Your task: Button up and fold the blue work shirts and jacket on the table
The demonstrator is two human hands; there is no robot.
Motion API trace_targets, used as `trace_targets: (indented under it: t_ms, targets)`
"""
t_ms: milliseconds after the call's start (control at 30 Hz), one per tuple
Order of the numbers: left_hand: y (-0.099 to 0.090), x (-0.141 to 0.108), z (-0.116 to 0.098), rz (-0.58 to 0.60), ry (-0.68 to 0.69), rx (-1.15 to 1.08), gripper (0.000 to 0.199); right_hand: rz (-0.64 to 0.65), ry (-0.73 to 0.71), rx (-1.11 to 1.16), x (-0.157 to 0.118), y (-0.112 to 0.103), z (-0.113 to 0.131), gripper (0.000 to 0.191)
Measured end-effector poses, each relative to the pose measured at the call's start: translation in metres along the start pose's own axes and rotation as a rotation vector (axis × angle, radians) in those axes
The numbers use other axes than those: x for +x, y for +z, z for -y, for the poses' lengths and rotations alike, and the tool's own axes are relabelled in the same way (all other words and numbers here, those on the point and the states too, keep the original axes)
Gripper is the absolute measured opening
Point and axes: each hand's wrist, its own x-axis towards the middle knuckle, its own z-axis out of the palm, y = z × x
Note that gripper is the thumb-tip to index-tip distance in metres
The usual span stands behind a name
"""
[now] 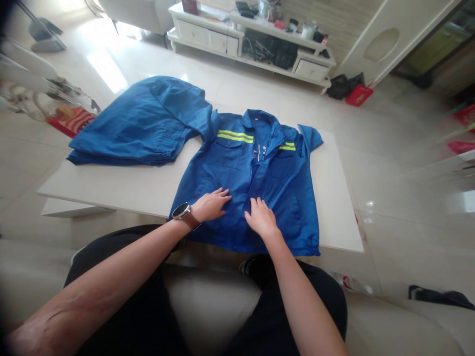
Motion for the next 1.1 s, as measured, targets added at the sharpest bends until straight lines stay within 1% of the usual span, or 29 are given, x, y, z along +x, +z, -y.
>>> trace_targets:
  t_ms: [67, 133, 233, 300, 433, 533, 633, 733, 800, 900, 1000, 1100]
  targets:
    - [0.002, -0.001, 0.0, 0.026, 0.006, 0.004, 0.054, 0.044, -0.023, -0.039, -0.001, 0.002, 0.001, 0.06]
    - [0.001, -0.001, -0.001, 0.015, 0.004, 0.014, 0.044, 0.052, -0.04, -0.069, -0.003, 0.001, 0.004, 0.056]
    - [-0.005, -0.002, -0.005, -0.021, -0.002, 0.04, 0.027, 0.054, -0.053, -0.098, -0.007, -0.008, 0.008, 0.044]
    - [-0.009, -0.002, -0.008, -0.048, -0.011, 0.049, 0.021, 0.072, -0.054, -0.112, -0.01, -0.015, 0.011, 0.038]
    - [-0.01, 0.0, -0.009, -0.101, -0.023, 0.032, 0.023, 0.083, -0.013, -0.124, -0.014, -0.024, 0.012, 0.035]
    - [-0.003, 0.002, -0.007, -0.121, -0.011, 0.014, 0.032, 0.016, 0.007, -0.094, -0.013, -0.023, 0.009, 0.033]
    - [0.005, 0.003, -0.004, -0.089, -0.001, -0.013, 0.048, -0.057, 0.0, -0.061, -0.009, -0.018, 0.004, 0.035]
    - [0.011, 0.003, -0.002, -0.039, -0.001, -0.018, 0.056, -0.049, 0.023, -0.021, -0.005, -0.011, 0.0, 0.048]
    - [0.011, 0.004, -0.002, -0.03, 0.004, -0.01, 0.056, 0.001, 0.022, -0.013, -0.004, -0.006, 0.0, 0.054]
    - [0.008, 0.003, -0.002, -0.037, 0.016, 0.001, 0.048, 0.056, -0.011, -0.048, -0.006, -0.006, 0.002, 0.053]
    - [0.001, 0.002, -0.004, -0.041, 0.022, 0.016, 0.034, 0.067, -0.039, -0.07, -0.009, -0.014, 0.005, 0.044]
    - [-0.007, 0.001, -0.006, -0.044, 0.011, 0.015, 0.027, 0.087, -0.008, -0.079, -0.011, -0.025, 0.004, 0.038]
